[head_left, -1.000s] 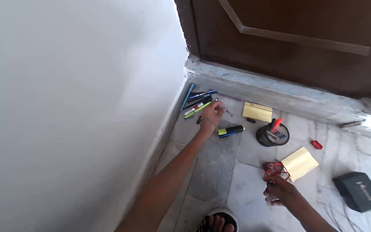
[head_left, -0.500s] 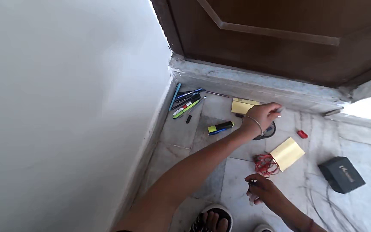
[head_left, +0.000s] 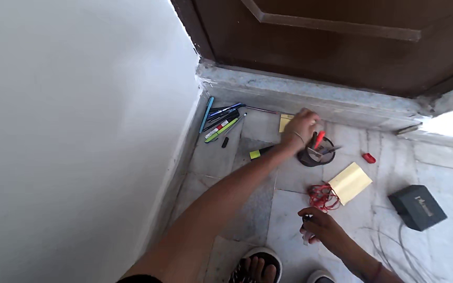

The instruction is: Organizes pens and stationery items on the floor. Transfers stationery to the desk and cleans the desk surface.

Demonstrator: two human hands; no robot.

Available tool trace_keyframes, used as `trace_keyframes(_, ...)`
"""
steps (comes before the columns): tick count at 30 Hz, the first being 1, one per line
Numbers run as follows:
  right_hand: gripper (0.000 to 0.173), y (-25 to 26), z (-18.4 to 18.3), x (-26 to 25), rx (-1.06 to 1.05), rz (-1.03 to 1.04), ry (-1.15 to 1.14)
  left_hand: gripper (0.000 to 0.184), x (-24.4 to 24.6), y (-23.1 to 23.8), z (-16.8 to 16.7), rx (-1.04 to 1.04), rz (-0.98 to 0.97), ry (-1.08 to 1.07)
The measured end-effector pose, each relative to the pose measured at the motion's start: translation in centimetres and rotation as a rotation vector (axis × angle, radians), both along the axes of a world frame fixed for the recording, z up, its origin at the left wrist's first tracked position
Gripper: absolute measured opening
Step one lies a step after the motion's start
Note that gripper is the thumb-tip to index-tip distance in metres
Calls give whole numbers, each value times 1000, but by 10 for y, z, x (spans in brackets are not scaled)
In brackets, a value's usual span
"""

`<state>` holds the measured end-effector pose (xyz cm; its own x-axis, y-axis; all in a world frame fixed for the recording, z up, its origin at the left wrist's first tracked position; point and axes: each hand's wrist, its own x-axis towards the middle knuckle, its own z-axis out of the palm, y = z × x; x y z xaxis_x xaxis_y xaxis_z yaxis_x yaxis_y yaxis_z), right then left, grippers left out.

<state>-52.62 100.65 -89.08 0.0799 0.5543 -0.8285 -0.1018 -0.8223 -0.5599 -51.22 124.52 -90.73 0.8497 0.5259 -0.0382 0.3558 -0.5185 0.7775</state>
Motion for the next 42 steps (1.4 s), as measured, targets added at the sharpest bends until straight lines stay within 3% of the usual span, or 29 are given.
trace_keyframes(3, 32, -3, 1, 3, -9, -25, 8, 31, 5, 48, -18, 8, 55, 254)
trace_keyframes(8, 31, -11, -6, 11, -25, -66, 27, 58, 16, 78, -65, 186, -123, 545)
trace_keyframes(14, 30, -4, -10, 14, -17, -86, 46, 49, 21, 66, -80, 198, -79, 545)
trace_keyframes(21, 31, 6, -7, 10, -18, -39, 26, 53, 8, 57, -78, 6, 111, 556)
trace_keyframes(24, 32, 5, -7, 6, 0, -27, 19, 32, -6, 52, -70, -88, 183, 461)
trace_keyframes(26, 31, 3, -5, 5, 1, -29, 12, 25, -21, 50, -59, -147, 294, 269)
trace_keyframes(29, 32, 1, -5, 6, -20, -29, 6, 27, -46, 44, -18, -132, 350, -29)
trace_keyframes(33, 31, -4, -12, 11, -40, -51, -13, 18, -55, 29, 44, -129, 244, -285)
trace_keyframes(36, 30, -2, -13, 13, -44, -58, -30, 16, -42, 17, 70, -108, 95, -293)
trace_keyframes(42, 29, -5, -11, 11, -24, -66, -41, 20, -9, -5, 67, -18, -181, -44)
